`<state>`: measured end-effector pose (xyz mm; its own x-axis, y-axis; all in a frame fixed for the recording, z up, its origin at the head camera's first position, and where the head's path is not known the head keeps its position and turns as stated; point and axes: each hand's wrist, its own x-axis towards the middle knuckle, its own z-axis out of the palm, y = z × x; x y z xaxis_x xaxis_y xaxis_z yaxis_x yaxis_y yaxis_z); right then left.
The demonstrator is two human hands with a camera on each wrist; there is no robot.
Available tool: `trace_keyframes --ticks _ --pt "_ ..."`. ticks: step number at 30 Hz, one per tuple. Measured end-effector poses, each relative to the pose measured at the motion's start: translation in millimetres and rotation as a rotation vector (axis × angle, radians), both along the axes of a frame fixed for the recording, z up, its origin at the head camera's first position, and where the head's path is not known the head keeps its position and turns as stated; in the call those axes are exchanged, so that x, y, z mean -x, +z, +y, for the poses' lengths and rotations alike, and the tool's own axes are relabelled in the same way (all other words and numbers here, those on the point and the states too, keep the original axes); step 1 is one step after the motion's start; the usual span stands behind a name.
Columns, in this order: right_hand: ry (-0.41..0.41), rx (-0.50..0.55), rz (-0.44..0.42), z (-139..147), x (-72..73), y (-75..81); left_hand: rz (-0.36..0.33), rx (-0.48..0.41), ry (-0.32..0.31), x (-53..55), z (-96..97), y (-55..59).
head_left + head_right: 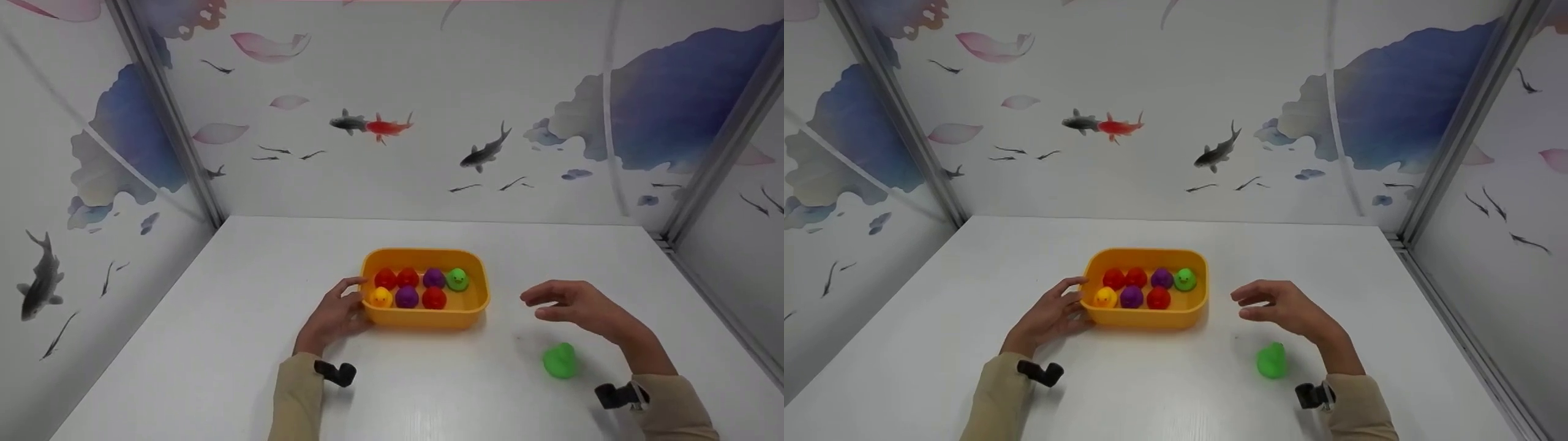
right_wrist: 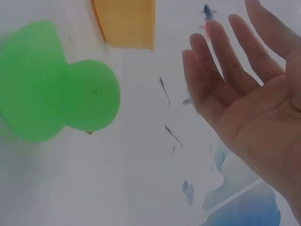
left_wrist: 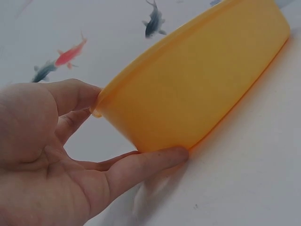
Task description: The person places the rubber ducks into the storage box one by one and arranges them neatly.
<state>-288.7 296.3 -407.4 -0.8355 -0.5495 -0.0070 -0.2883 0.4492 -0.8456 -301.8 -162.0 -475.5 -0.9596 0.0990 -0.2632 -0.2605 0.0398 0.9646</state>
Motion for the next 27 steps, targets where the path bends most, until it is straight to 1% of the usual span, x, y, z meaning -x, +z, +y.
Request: trace_keyframes --ticks 7,14,17,21,27 --pt "0.081 0.008 -0.023 16.2 7.3 -11.4 0.014 -0.047 0.002 1.1 2.3 1.3" --pt "0.126 -0.008 -0.077 34.7 13.1 -25.0 0.015 -0.022 0.002 -0.2 3.6 1.0" --pt "0.144 -0.031 -0.086 38.6 14.0 -26.4 0.013 -0.034 0.005 -0.1 2.7 1.1" --pt "0.193 -0.049 -0.075 39.7 15.4 -26.6 0.014 -0.033 0.007 0.0 1.1 0.9" --pt "0.252 -0.038 -0.108 45.3 17.6 -34.6 0.019 -0.002 -0.003 -0.3 0.9 0.5"
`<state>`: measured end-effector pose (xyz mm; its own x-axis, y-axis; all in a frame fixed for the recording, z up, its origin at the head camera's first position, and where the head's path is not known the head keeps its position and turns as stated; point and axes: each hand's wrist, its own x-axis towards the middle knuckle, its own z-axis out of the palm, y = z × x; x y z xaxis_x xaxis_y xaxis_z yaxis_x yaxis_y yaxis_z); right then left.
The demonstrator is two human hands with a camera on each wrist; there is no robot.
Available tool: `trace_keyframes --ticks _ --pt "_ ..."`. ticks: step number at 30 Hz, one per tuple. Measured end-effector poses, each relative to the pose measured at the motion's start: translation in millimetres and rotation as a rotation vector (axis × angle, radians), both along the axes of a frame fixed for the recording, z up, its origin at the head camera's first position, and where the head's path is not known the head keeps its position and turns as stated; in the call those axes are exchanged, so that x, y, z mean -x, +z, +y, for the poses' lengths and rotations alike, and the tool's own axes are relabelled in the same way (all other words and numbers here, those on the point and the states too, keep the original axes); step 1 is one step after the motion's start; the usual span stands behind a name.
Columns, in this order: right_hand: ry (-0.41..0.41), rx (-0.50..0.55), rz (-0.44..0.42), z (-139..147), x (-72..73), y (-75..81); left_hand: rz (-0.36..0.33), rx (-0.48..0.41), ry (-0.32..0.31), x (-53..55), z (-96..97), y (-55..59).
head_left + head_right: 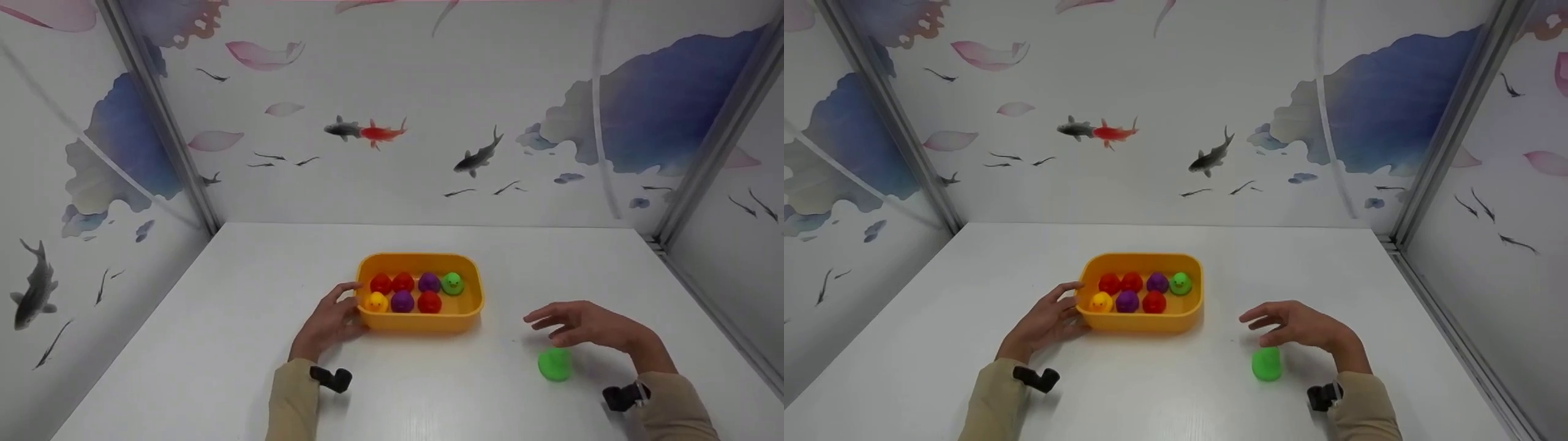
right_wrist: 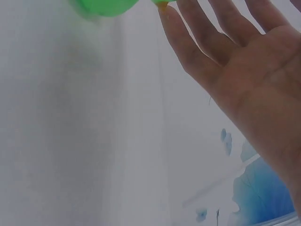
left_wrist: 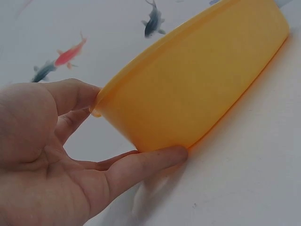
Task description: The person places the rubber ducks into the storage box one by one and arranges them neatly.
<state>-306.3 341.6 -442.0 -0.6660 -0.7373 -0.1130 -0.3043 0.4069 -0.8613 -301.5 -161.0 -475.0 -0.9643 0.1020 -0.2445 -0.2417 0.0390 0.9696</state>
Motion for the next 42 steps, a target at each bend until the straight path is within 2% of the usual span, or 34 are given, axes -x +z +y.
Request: trace_keyframes --ticks 9,13,19,29,36,42 --pt "0.001 -0.057 -0.114 10.5 4.4 -16.1 0.001 -0.022 0.003 -1.4 0.3 0.0" --pt "0.012 -0.069 -0.154 15.2 5.9 -17.8 -0.008 -0.051 0.022 -0.7 0.5 -0.2" --pt "0.060 -0.059 -0.214 16.8 6.5 -16.6 -0.018 -0.048 0.034 -0.6 0.6 -1.1" --pt "0.065 -0.072 -0.203 15.7 5.3 -17.1 -0.008 -0.002 0.027 -2.1 0.9 -0.9" --pt "0.011 -0.090 -0.184 13.6 4.6 -17.1 0.010 0.005 0.011 -2.3 1.3 -0.8" --pt "-0.031 -0.081 -0.147 12.5 3.6 -16.2 0.002 -0.091 0.007 2.0 1.5 -2.6"
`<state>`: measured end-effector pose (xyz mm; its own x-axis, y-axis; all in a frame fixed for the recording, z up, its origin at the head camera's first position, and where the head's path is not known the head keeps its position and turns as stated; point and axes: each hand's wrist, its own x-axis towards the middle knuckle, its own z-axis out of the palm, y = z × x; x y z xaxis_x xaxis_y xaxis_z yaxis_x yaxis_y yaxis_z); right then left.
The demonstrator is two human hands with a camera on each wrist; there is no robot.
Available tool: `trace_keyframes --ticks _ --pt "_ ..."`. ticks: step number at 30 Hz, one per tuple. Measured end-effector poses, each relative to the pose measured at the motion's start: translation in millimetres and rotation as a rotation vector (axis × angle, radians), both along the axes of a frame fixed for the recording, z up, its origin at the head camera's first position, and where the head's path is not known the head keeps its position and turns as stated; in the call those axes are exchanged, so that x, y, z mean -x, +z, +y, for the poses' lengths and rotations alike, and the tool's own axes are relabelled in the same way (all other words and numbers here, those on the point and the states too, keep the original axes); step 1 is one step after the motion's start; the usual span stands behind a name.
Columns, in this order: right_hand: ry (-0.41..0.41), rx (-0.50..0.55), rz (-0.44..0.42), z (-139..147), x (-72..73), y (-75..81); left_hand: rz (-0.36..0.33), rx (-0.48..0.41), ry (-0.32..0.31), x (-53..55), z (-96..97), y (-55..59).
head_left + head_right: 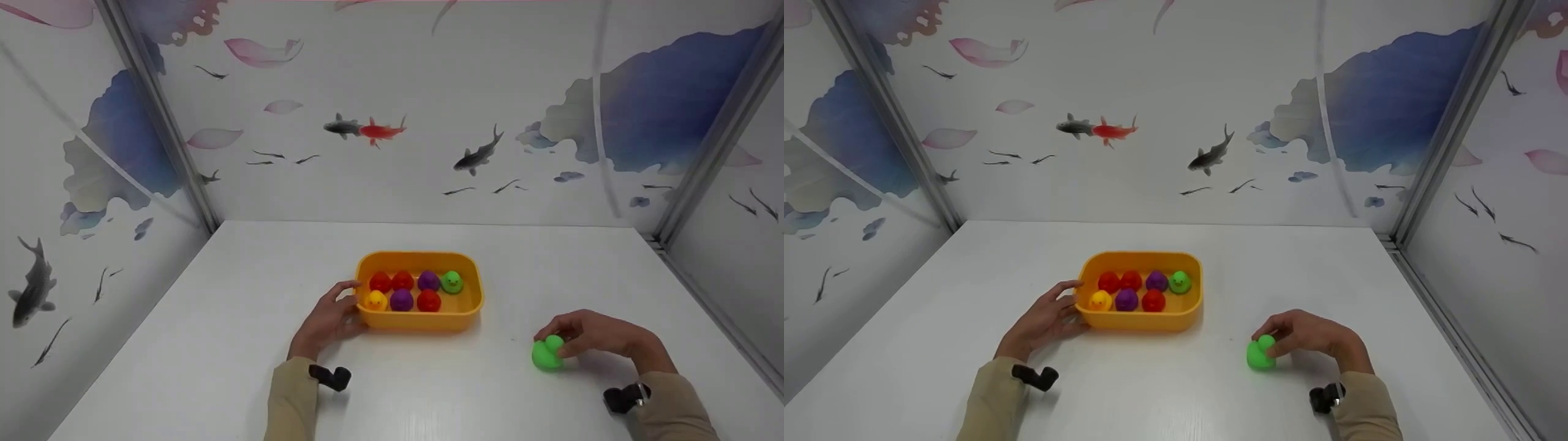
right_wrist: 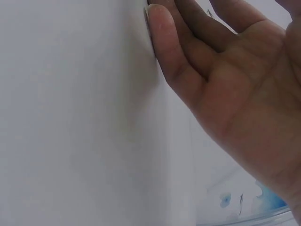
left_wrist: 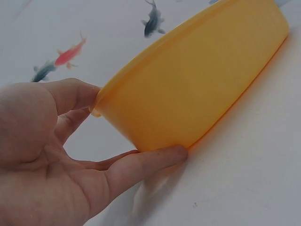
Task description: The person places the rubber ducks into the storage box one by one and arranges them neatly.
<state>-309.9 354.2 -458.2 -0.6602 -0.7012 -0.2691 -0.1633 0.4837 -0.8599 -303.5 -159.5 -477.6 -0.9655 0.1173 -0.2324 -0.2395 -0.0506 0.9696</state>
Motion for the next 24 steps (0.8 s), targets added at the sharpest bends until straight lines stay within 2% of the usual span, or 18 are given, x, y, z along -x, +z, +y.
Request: trace_keyframes --ticks 6,17,24 --pt "-0.044 0.007 0.026 -5.9 -0.9 3.6 -0.010 0.019 0.009 1.7 0.0 -0.6" --pt "-0.116 -0.003 0.077 -22.0 -3.9 13.9 0.005 0.097 0.001 -2.8 -0.3 1.1" --pt "-0.118 0.015 0.128 -32.5 -6.8 20.7 0.005 0.076 0.002 -2.2 0.6 2.9"
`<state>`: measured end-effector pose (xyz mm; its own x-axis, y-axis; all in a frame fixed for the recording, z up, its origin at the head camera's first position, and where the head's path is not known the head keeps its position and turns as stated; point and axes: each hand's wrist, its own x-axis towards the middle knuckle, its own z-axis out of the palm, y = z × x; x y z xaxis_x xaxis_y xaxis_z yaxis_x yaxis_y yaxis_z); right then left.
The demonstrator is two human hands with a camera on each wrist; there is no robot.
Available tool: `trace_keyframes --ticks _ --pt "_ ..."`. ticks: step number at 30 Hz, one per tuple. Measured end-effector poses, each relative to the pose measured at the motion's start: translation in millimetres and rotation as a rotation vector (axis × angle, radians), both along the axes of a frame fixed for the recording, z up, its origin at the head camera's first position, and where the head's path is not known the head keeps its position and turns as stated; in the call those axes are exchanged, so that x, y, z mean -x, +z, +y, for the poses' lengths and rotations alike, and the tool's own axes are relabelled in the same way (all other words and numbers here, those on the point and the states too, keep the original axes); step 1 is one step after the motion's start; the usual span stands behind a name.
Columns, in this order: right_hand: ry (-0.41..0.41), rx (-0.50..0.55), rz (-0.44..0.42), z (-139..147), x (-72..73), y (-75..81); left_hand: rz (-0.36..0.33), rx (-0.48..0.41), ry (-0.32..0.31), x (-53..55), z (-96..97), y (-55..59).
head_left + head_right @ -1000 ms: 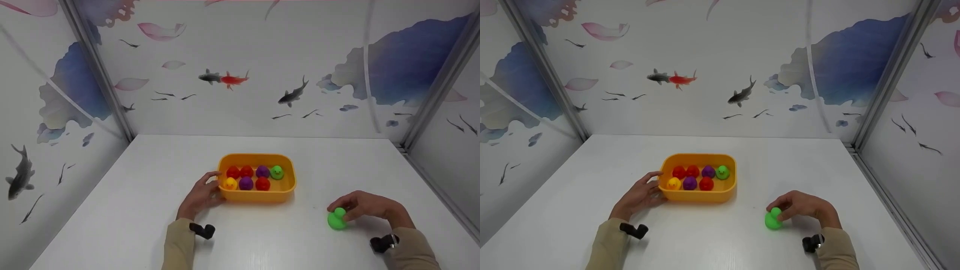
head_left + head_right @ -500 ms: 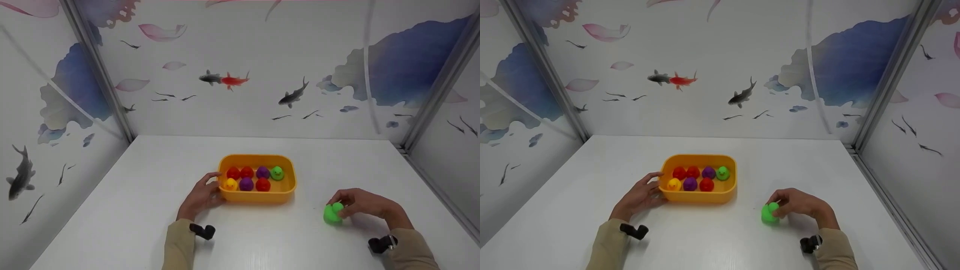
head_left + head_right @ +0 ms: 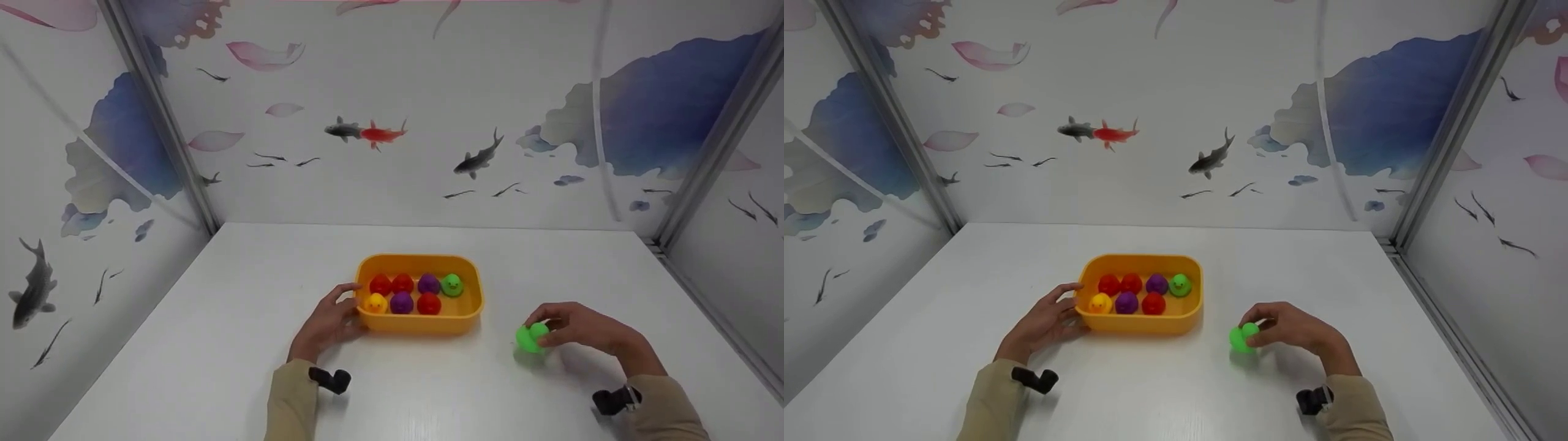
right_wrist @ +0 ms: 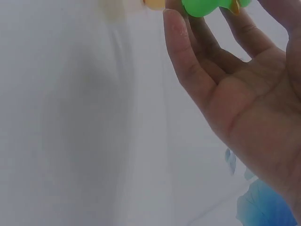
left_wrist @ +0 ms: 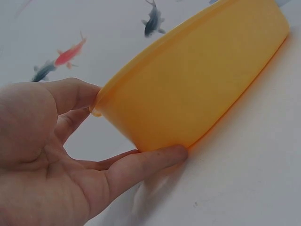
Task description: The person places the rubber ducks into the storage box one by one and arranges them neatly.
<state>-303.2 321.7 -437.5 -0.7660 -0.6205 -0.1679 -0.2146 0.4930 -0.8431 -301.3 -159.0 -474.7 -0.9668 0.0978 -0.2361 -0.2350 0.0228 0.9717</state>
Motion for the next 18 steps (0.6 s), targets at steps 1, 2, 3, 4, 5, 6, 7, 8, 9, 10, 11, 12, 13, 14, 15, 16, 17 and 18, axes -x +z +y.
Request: trace_keyframes --ticks 1,2,3,4,5,6,7,8,9,10,11,12,13,14,15,16,17,18 --pt "-0.005 0.001 0.000 -1.9 -0.5 0.5 0.000 -0.009 -0.001 -0.2 -0.2 -0.1" --pt "-0.015 0.001 -0.003 -3.8 -1.1 1.1 0.000 -0.016 -0.003 -0.3 -0.4 -0.3" --pt "-0.025 -0.001 -0.001 -5.7 -1.6 1.8 -0.001 -0.025 -0.004 -0.4 -0.6 -0.4" --pt "-0.036 -0.002 -0.001 -7.6 -2.1 2.9 -0.001 -0.033 -0.006 -0.2 -0.7 -0.4" --pt "-0.043 -0.002 0.003 -9.7 -2.6 4.0 -0.001 -0.043 -0.007 -0.2 -0.7 -0.4" --pt "-0.056 0.002 -0.001 -11.9 -3.1 4.8 0.000 -0.053 -0.010 -0.2 -0.8 -0.1" --pt "-0.071 0.009 -0.008 -14.1 -3.5 5.6 -0.001 -0.060 -0.010 0.1 -0.8 -0.2" --pt "-0.082 0.017 -0.011 -16.4 -4.0 6.3 0.000 -0.056 -0.011 0.3 -0.7 -0.3" --pt "-0.092 0.026 -0.013 -18.7 -4.4 6.8 -0.002 -0.054 -0.010 0.6 -0.6 -0.3" --pt "-0.105 0.037 -0.020 -21.0 -4.7 7.0 -0.002 -0.050 -0.007 0.8 -0.5 -0.4" --pt "-0.116 0.046 -0.026 -23.4 -5.0 7.3 -0.005 -0.043 -0.003 0.9 -0.4 -0.4" --pt "-0.127 0.052 -0.032 -25.6 -5.2 7.5 -0.005 -0.040 -0.001 0.9 -0.3 -0.5" --pt "-0.137 0.052 -0.034 -27.3 -5.5 7.8 -0.006 -0.036 0.001 0.9 -0.2 -0.6" --pt "-0.143 0.050 -0.034 -29.0 -5.6 7.9 -0.006 -0.031 0.002 0.7 -0.2 -0.6" --pt "-0.149 0.047 -0.035 -30.5 -5.6 8.2 -0.010 -0.033 0.004 0.5 -0.2 -0.5" --pt "-0.154 0.041 -0.035 -31.7 -5.8 8.6 -0.010 -0.033 0.005 0.5 -0.3 -0.5" --pt "-0.161 0.038 -0.035 -32.6 -5.8 9.2 -0.010 -0.033 0.004 0.4 -0.3 -0.5" --pt "-0.166 0.035 -0.032 -33.4 -5.8 9.7 -0.005 -0.032 0.001 0.2 -0.3 -0.3"
